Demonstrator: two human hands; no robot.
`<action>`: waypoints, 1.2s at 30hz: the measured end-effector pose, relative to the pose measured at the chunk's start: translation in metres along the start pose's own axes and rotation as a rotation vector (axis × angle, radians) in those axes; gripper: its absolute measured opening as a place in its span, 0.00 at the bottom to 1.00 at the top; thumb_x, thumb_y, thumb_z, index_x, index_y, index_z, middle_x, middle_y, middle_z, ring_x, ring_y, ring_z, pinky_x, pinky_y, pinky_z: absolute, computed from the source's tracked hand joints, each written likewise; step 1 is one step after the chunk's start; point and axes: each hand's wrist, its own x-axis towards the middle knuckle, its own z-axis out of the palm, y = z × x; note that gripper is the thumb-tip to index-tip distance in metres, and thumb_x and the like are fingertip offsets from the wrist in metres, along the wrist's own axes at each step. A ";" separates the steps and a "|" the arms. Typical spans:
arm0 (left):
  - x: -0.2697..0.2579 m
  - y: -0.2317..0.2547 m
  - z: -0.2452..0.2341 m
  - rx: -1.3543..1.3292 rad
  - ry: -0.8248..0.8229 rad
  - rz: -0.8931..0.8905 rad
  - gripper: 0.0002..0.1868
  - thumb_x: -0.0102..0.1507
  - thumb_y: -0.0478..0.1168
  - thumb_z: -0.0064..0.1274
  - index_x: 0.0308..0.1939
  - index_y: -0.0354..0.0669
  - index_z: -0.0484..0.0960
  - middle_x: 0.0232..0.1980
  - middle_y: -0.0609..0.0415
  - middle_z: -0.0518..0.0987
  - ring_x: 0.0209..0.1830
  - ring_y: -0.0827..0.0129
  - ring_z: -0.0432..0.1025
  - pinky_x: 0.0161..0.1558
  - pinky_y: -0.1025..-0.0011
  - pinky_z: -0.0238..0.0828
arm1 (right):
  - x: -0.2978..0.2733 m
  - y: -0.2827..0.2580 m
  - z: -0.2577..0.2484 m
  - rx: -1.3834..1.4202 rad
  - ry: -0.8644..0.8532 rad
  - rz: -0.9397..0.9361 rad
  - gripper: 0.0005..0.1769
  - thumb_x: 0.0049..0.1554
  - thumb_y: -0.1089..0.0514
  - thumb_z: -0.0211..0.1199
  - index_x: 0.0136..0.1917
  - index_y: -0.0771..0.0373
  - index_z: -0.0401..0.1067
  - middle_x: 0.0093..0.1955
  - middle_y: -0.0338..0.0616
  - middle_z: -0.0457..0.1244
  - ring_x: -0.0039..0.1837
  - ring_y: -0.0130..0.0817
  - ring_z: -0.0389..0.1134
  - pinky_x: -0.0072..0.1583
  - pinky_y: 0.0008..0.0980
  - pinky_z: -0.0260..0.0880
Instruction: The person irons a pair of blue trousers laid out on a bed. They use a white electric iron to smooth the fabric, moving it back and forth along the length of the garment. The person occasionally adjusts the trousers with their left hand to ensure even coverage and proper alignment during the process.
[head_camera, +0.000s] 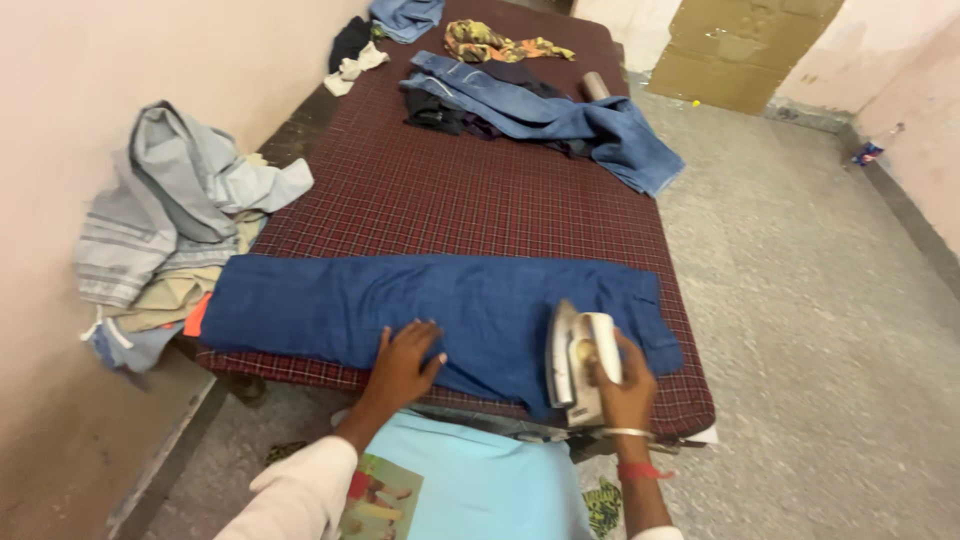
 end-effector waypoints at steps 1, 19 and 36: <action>-0.007 0.015 0.002 -0.027 -0.023 0.047 0.27 0.65 0.53 0.54 0.67 0.49 0.75 0.75 0.53 0.67 0.80 0.56 0.56 0.75 0.35 0.39 | 0.001 -0.002 -0.015 -0.046 0.075 -0.024 0.28 0.53 0.69 0.66 0.67 0.69 0.69 0.54 0.50 0.70 0.47 0.29 0.73 0.47 0.27 0.75; 0.014 0.138 0.060 -0.498 0.209 -0.092 0.10 0.58 0.36 0.60 0.43 0.40 0.88 0.44 0.41 0.85 0.43 0.48 0.80 0.46 0.60 0.76 | 0.004 0.039 -0.092 -0.712 0.517 0.253 0.28 0.57 0.47 0.68 0.69 0.53 0.69 0.51 0.62 0.70 0.54 0.62 0.71 0.54 0.56 0.69; 0.062 0.140 -0.024 -0.696 0.486 -0.013 0.08 0.61 0.33 0.61 0.44 0.36 0.87 0.42 0.44 0.87 0.42 0.59 0.85 0.43 0.69 0.79 | -0.004 -0.017 -0.065 -1.166 0.256 -0.246 0.37 0.42 0.63 0.70 0.67 0.54 0.71 0.72 0.59 0.56 0.72 0.63 0.60 0.70 0.54 0.65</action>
